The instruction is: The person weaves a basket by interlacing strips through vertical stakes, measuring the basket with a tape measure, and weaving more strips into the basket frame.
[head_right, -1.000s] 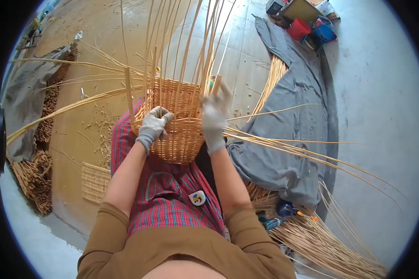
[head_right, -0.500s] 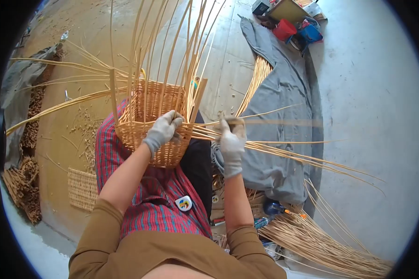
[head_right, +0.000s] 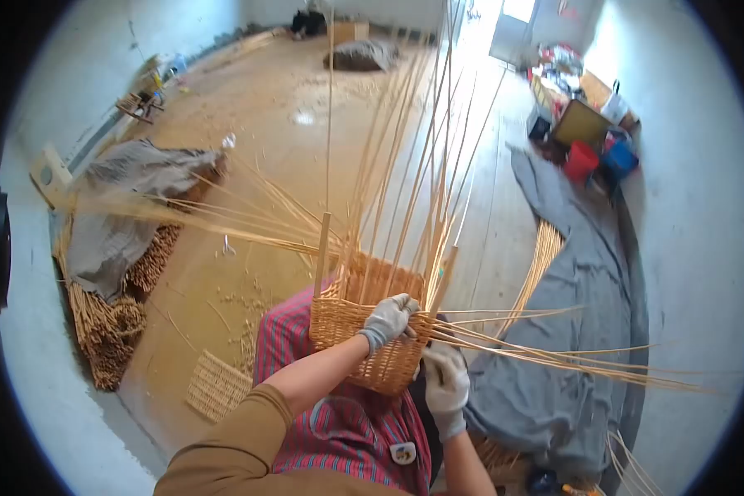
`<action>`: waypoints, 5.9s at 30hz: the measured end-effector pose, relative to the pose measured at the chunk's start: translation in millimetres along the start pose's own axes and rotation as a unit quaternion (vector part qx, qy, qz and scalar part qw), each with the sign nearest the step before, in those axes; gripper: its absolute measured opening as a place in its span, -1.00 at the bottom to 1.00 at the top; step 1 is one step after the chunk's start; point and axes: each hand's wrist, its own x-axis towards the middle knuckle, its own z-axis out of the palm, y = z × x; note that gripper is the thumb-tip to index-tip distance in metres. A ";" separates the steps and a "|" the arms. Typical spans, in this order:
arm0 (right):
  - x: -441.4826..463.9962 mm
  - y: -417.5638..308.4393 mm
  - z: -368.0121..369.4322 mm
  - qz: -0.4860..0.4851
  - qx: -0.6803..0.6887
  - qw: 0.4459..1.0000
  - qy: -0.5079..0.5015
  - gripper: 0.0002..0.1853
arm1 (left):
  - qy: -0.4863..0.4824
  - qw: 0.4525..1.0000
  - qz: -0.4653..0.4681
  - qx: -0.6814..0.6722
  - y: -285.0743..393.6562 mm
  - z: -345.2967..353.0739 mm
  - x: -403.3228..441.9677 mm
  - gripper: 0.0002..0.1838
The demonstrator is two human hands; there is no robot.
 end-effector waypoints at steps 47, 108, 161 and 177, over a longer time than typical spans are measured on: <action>123.3 163.3 27.9 0.341 0.301 0.874 0.169 -0.70 | 0.115 0.968 0.188 -0.119 -124.0 -144.6 -34.4 -0.41; 46.4 80.4 30.5 0.252 0.145 0.925 0.244 -0.49 | 0.122 0.882 0.336 0.307 14.8 30.2 -95.2 -0.34; -44.8 -261.9 233.9 -0.299 0.426 0.736 -0.433 -0.71 | 0.242 0.930 0.120 0.249 -155.6 -141.2 -63.0 -0.46; 74.7 -48.3 31.4 -0.232 -0.382 0.881 -0.158 -0.75 | 0.324 0.864 0.313 0.226 44.5 -82.7 -47.6 -0.38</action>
